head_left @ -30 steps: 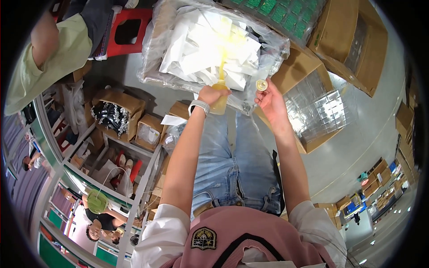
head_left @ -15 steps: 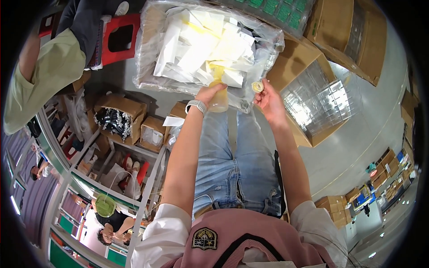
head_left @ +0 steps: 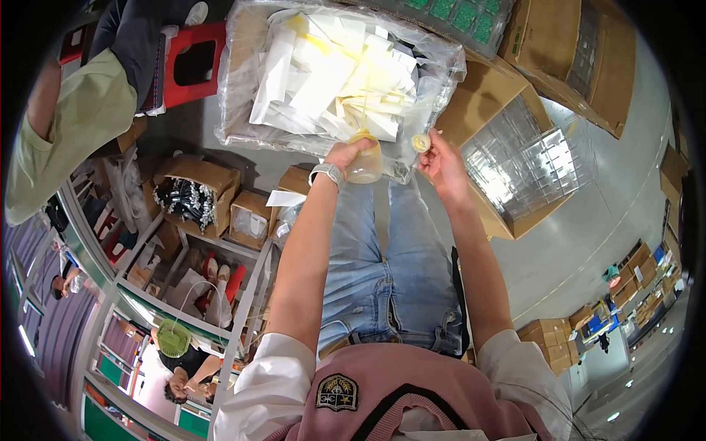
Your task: Applying adhesive from a bottle to small white foam components and sorting them during a manufacturing process.
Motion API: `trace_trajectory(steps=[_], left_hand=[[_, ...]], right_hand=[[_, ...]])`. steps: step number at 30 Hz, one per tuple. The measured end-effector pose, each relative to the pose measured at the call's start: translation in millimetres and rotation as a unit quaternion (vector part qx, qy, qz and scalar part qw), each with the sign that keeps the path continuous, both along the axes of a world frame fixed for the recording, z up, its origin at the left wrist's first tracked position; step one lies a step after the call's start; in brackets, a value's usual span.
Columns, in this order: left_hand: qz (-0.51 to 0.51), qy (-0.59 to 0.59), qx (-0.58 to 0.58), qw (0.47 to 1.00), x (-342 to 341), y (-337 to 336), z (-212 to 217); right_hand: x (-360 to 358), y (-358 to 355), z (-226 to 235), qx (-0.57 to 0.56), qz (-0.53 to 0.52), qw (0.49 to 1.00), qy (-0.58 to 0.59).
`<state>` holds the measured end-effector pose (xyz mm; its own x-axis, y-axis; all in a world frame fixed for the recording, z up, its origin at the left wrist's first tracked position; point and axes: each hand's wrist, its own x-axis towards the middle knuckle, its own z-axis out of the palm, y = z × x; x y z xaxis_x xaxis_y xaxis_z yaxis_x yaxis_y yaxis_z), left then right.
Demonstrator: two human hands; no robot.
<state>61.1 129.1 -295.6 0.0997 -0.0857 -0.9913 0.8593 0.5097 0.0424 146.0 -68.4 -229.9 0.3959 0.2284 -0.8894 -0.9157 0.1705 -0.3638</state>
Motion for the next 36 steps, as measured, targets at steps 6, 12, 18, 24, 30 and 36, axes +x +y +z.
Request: trace_trajectory(steps=[6,12,18,24,30,36], left_hand=[[0.02,0.005,-0.01,1.0,-3,-2,0],[0.049,0.041,-0.038,0.997,-5,-4,-7],[0.062,0.025,-0.057,0.996,-4,-6,-2],[0.125,-0.043,-0.037,0.991,-15,-7,-16],[0.145,-0.07,-0.006,0.987,-14,-8,-9],[0.114,-0.072,-0.018,0.991,-16,-1,-11]], right_hand=[[-1,1,0,-0.004,0.006,1.0,-0.002],[-2,0,-4,0.0,0.02,1.0,-0.011],[-7,0,-8,-0.029,0.027,0.999,-0.006],[-15,11,-12,-0.101,0.104,0.988,-0.049],[-13,23,-23,-0.117,0.106,0.985,-0.069],[-21,30,-29,-0.122,0.09,0.987,-0.059]])
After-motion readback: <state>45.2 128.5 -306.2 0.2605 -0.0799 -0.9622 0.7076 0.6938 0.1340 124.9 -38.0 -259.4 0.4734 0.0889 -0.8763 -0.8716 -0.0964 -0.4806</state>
